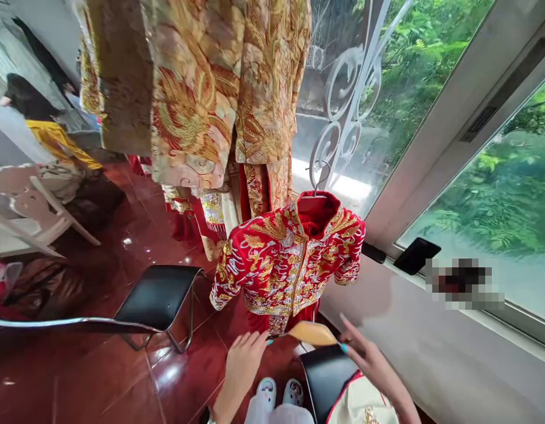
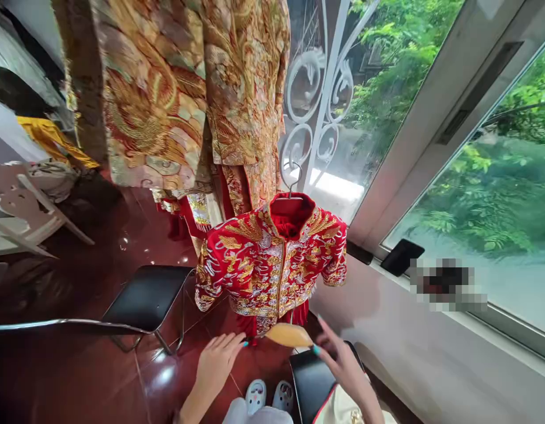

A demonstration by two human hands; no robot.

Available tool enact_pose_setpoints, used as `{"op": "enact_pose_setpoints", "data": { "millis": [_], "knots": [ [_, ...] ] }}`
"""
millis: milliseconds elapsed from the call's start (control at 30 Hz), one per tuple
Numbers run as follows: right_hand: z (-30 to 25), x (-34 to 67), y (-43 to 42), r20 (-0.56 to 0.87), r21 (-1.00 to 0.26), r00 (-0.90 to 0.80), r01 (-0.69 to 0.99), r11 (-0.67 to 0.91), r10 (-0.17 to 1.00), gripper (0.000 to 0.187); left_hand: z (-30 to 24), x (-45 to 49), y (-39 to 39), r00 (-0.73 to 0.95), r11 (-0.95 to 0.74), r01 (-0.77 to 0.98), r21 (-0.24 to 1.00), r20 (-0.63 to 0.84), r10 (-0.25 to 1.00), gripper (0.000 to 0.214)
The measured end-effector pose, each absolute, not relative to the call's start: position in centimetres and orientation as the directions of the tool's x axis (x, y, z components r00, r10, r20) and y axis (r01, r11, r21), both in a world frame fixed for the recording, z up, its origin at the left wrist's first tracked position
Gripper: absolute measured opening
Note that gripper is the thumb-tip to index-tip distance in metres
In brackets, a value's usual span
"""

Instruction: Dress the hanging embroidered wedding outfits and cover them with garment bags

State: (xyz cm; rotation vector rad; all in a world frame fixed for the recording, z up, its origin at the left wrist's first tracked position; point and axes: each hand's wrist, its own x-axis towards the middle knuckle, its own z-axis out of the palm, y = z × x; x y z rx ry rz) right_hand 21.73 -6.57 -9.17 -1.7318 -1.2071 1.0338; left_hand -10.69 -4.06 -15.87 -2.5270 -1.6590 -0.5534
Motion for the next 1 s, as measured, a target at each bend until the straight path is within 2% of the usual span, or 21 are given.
{"op": "enact_pose_setpoints", "data": {
  "millis": [67,100,233,367,533,667,833,933,1000],
  "knots": [
    [-6.3,19.3,-3.8,-0.046,-0.945,0.104,0.319,-0.077,0.994,0.067,-13.2,-10.8,-3.7,0.359,-0.427,0.903,0.055,0.45,0.818,0.029],
    [-5.2,18.2,-2.5,0.023,-0.943,0.115,0.332,-0.016,0.993,0.066,-12.0,-10.7,-3.5,0.362,-0.432,0.901,0.032,0.49,0.793,0.028],
    [-2.7,15.7,0.8,0.262,-0.911,0.222,0.379,0.164,0.939,0.046,-8.9,-10.0,-3.3,0.347,-0.451,0.892,0.032,0.592,0.727,0.027],
    [-0.2,16.2,1.7,0.367,-0.91,0.145,0.26,0.323,0.919,0.036,-7.3,-9.8,-2.9,0.323,-0.481,0.874,0.071,0.654,0.684,0.028],
    [5.3,17.7,3.2,0.517,-0.84,0.087,0.24,0.486,0.852,0.03,-4.1,-9.0,-0.6,0.308,-0.487,0.869,0.084,0.678,0.667,0.031],
    [10.6,19.1,6.5,0.573,-0.799,-0.035,0.196,0.568,0.819,0.032,-0.3,-7.8,2.7,0.301,-0.517,0.851,0.089,0.724,0.621,0.034],
    [15.5,20.1,10.8,0.419,-0.816,-0.221,0.335,0.472,0.881,0.032,3.5,-6.6,6.1,0.284,-0.483,0.874,0.045,0.76,0.585,0.037],
    [17.1,19.8,12.8,0.492,-0.738,-0.249,0.389,0.551,0.834,0.03,4.5,-6.2,7.5,0.276,-0.489,0.871,0.044,0.779,0.562,0.038],
    [17.9,19.3,14.1,0.583,-0.636,-0.225,0.47,0.612,0.78,0.027,5.1,-6.2,8.8,0.254,-0.497,0.864,0.078,0.784,0.566,0.038]
  ]
}}
